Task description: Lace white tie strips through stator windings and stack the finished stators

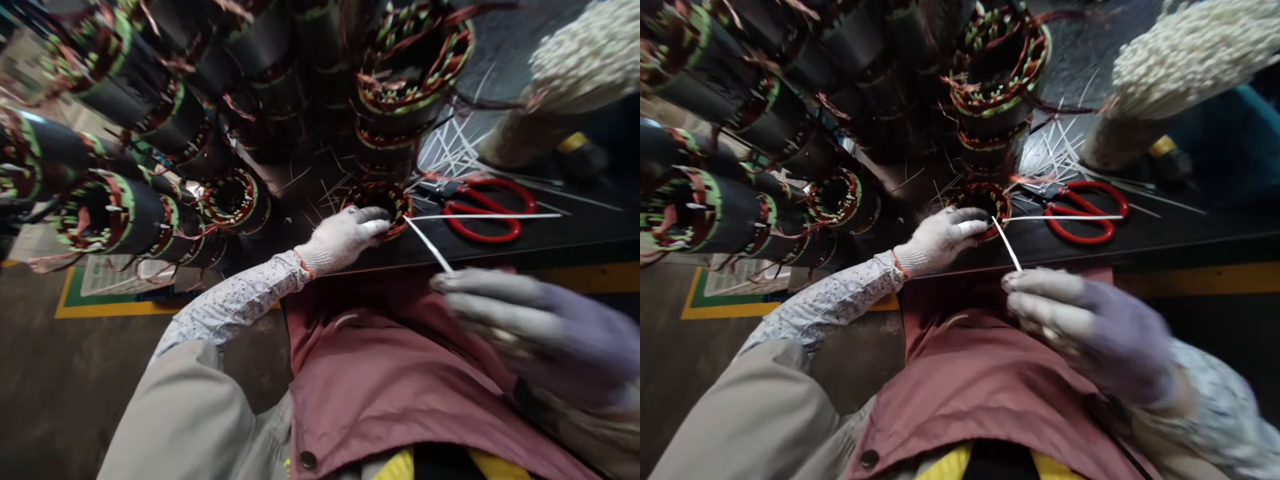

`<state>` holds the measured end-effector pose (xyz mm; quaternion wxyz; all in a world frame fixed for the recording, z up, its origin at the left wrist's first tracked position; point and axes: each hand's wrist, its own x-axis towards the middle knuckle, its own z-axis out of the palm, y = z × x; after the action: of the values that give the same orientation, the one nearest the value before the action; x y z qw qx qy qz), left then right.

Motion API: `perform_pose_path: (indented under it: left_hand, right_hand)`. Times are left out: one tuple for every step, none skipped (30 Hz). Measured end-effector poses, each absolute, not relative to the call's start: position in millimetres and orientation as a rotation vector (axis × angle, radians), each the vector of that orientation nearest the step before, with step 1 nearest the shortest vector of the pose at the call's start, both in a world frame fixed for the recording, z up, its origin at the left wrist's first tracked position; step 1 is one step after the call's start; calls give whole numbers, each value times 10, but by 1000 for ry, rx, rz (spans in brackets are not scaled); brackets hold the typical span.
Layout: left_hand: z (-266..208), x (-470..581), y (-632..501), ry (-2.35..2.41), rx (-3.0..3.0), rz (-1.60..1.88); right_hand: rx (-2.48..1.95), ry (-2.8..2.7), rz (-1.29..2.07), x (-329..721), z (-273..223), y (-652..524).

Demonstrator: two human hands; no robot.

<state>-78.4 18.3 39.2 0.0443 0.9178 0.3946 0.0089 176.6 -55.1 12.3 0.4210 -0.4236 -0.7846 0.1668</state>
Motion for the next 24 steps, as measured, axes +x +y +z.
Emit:
perform_pose_path:
  left_hand:
    - [387,-760,162,1239,2843,17]
    - [395,-752,159,1245,2891,-14]
    - [412,-755,176,1220,2933,-66]
    - [433,-767,210,1172,2958,-135]
    - [456,-783,256,1111,2962,-213]
    - [475,-800,304,1058,2947,-281]
    - [489,-812,345,1030,2923,-331]
    - [494,-819,373,1037,2898,-353]
    - [492,-821,383,1072,2876,-348]
    - [484,-819,376,1116,2862,-321]
    - [472,-813,355,1153,2859,-280]
    - [458,-807,327,1172,2863,-246]
    - [444,-799,297,1168,2870,-229]
    - [433,-792,270,1155,2876,-224]
    - [426,-783,251,1142,2878,-226]
    - [422,-771,240,1143,2871,-231]
    - [421,-757,236,1155,2855,-236]
    - [422,-740,237,1173,2837,-236]
    - [425,-721,242,1197,2823,-228]
    - [429,-702,246,1214,2815,-219]
    - [434,-683,250,1222,2811,-212]
    - [439,-667,251,1227,2810,-207]
    - [445,-653,250,1227,2808,-205]
    - [450,-642,247,1227,2805,-206]
  right_hand:
    - [-982,-2006,481,1747,104,-666]
    - [-908,-2032,544,1726,79,-763]
    - [-853,-2036,601,1705,49,-838]
    - [-819,-2024,647,1685,16,-891]
    - [-799,-2007,682,1665,-19,-924]
    - [-767,-1995,710,1646,-54,-941]
    - [-725,-1991,730,1630,-87,-947]
    - [-693,-1990,740,1616,-117,-945]
    - [-672,-1989,745,1605,-143,-940]
    - [-660,-1990,749,1597,-165,-937]
    - [-658,-1991,755,1593,-182,-935]
    - [-666,-1991,766,1591,-194,-937]
    - [-676,-1990,779,1590,-202,-943]
    - [-680,-1983,790,1590,-206,-951]
    - [-684,-1972,802,1588,-209,-961]
    - [-689,-1955,816,1584,-211,-971]
    - [-691,-1938,834,1577,-213,-980]
    - [-693,-1919,849,1567,-218,-985]
    - [-698,-1900,861,1554,-226,-986]
    - [-704,-1879,866,1537,-236,-982]
    - [-715,-1859,868,1519,-249,-974]
    - [-727,-1838,862,1500,-262,-962]
    - [-744,-1820,853,1481,-273,-948]
    - [-760,-1804,846,1464,-280,-936]
